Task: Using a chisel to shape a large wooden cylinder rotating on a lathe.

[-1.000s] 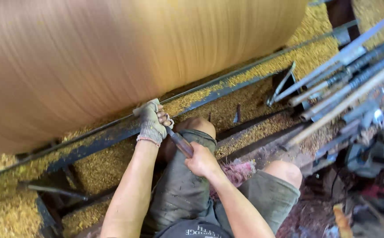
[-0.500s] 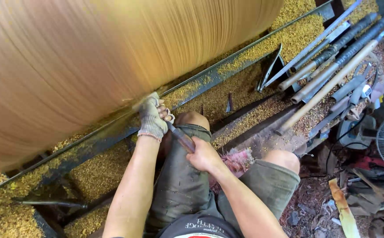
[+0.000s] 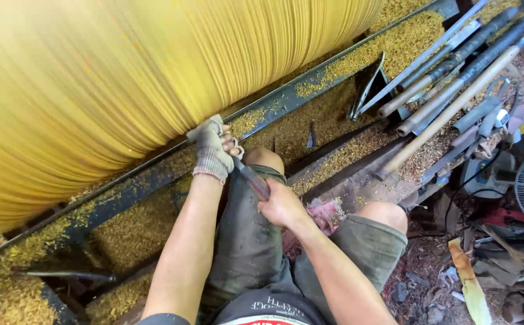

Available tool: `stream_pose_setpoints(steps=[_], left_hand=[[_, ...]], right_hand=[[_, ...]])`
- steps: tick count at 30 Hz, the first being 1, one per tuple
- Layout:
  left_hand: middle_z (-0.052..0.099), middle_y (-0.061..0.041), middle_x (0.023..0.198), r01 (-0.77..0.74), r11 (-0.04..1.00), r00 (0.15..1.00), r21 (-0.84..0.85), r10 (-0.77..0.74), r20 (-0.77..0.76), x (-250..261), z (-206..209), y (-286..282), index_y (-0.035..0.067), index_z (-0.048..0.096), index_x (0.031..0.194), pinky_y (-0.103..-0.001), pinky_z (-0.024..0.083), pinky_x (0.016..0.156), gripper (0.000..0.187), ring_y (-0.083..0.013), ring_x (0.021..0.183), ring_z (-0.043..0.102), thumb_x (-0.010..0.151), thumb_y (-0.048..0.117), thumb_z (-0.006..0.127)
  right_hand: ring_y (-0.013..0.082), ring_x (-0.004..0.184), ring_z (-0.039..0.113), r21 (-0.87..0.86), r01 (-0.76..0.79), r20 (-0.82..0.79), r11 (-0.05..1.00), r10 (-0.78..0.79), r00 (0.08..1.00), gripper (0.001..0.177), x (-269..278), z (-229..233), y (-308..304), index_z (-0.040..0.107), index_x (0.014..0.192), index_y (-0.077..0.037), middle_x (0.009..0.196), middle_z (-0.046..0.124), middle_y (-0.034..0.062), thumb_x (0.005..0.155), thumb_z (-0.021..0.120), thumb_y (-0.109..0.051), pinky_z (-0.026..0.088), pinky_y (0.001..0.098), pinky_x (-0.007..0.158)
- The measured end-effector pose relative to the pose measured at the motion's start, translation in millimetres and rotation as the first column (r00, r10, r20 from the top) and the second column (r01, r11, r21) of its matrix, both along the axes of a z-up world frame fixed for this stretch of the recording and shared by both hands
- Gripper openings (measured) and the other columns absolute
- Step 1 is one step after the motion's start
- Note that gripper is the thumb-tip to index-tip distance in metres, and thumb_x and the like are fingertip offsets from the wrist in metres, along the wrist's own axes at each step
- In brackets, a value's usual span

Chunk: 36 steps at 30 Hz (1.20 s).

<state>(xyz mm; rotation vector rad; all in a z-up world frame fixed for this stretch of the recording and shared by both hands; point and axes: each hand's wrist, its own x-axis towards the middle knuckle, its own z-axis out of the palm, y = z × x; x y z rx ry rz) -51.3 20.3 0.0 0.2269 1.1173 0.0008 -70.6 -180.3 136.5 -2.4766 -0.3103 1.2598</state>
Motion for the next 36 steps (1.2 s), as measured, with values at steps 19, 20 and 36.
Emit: stream_pose_setpoints(steps=[19,20,36], left_hand=[[0.028,0.008,0.052,-0.039,0.998,0.999,0.044,0.038,0.032,-24.7,27.7,15.2,0.022,0.038,0.069,-0.031,0.022,0.040,0.027,-0.0102,0.039,0.026,0.093,0.027,0.051],[0.027,0.007,0.051,-0.054,0.998,0.999,0.042,0.053,0.009,-29.4,28.7,13.6,0.021,0.040,0.069,-0.031,0.022,0.041,0.032,-0.0100,0.039,0.026,0.095,0.032,0.054],[0.027,0.008,0.050,-0.122,0.992,0.992,-0.007,0.122,0.025,-61.0,14.3,27.1,0.022,0.040,0.066,-0.032,0.024,0.042,0.040,-0.0106,0.038,0.025,0.098,0.040,0.056]], right_hand=[[0.0432,0.101,0.069,0.002,-0.134,-0.036,0.991,0.134,0.990,0.040,-2.4,-1.0,12.1,0.059,0.113,-0.002,0.103,0.071,0.0267,0.080,0.069,-0.022,0.054,0.0499,0.090],[0.0432,0.101,0.069,0.020,-0.140,-0.040,0.990,0.141,0.989,0.041,-4.8,-3.8,9.3,0.058,0.113,-0.002,0.102,0.071,0.0266,0.079,0.070,-0.022,0.054,0.0500,0.089],[0.0456,0.099,0.069,0.075,-0.211,0.002,0.975,0.211,0.977,0.038,-17.1,-8.6,23.2,0.061,0.112,-0.004,0.100,0.071,0.0281,0.078,0.068,-0.018,0.055,0.0515,0.088]])
